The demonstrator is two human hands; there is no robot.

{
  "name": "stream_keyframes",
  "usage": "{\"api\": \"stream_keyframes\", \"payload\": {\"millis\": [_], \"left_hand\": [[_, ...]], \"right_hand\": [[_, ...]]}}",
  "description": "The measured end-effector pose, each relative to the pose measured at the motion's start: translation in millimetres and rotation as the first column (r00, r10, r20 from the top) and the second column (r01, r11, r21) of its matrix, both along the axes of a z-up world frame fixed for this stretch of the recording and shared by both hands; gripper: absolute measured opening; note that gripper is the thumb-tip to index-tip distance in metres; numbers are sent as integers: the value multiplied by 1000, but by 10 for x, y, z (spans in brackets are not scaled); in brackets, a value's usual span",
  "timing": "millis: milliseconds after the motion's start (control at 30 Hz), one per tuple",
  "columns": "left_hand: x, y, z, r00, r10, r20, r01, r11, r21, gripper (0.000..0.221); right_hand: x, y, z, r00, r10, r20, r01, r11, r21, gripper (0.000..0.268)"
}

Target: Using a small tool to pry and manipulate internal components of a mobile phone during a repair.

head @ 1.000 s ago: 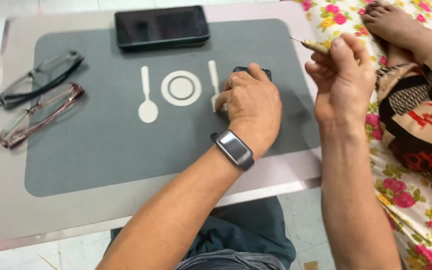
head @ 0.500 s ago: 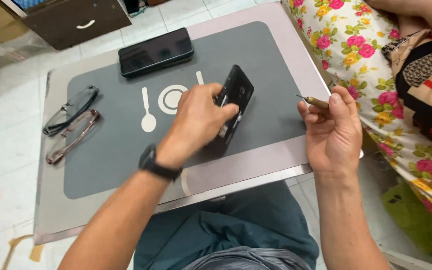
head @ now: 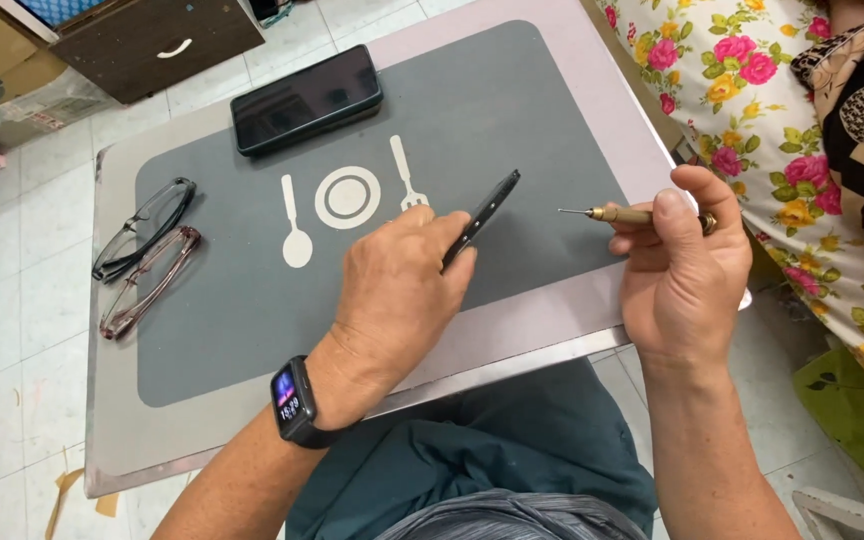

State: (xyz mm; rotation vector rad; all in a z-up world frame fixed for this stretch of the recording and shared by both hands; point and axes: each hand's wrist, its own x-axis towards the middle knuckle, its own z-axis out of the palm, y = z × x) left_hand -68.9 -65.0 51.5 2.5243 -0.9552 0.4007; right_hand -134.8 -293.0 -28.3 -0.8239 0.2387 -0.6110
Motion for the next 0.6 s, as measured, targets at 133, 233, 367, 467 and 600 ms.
{"api": "stream_keyframes", "payload": {"millis": [133, 233, 367, 467, 600], "left_hand": [[108, 8, 29, 997, -4, -82, 5, 1000, 15, 19], [174, 0, 83, 985, 18, -174, -6, 998, 69, 13], [244, -6, 113, 957, 58, -285, -15, 988, 151, 22], [199, -31, 188, 956, 83, -283, -28, 981, 193, 23], [163, -60, 151, 973, 87, -215, -35, 971, 237, 19]], "right_hand": [[-11, 13, -4, 1000, 9, 18, -8, 1000, -9, 33], [-16, 25, 8, 1000, 10, 24, -9, 1000, -19, 34], [-20, 23, 10, 1000, 13, 15, -13, 999, -50, 35], [-19, 19, -5, 1000, 9, 18, -8, 999, -50, 35], [-17, 30, 2, 1000, 8, 10, -8, 999, -50, 36]]}}
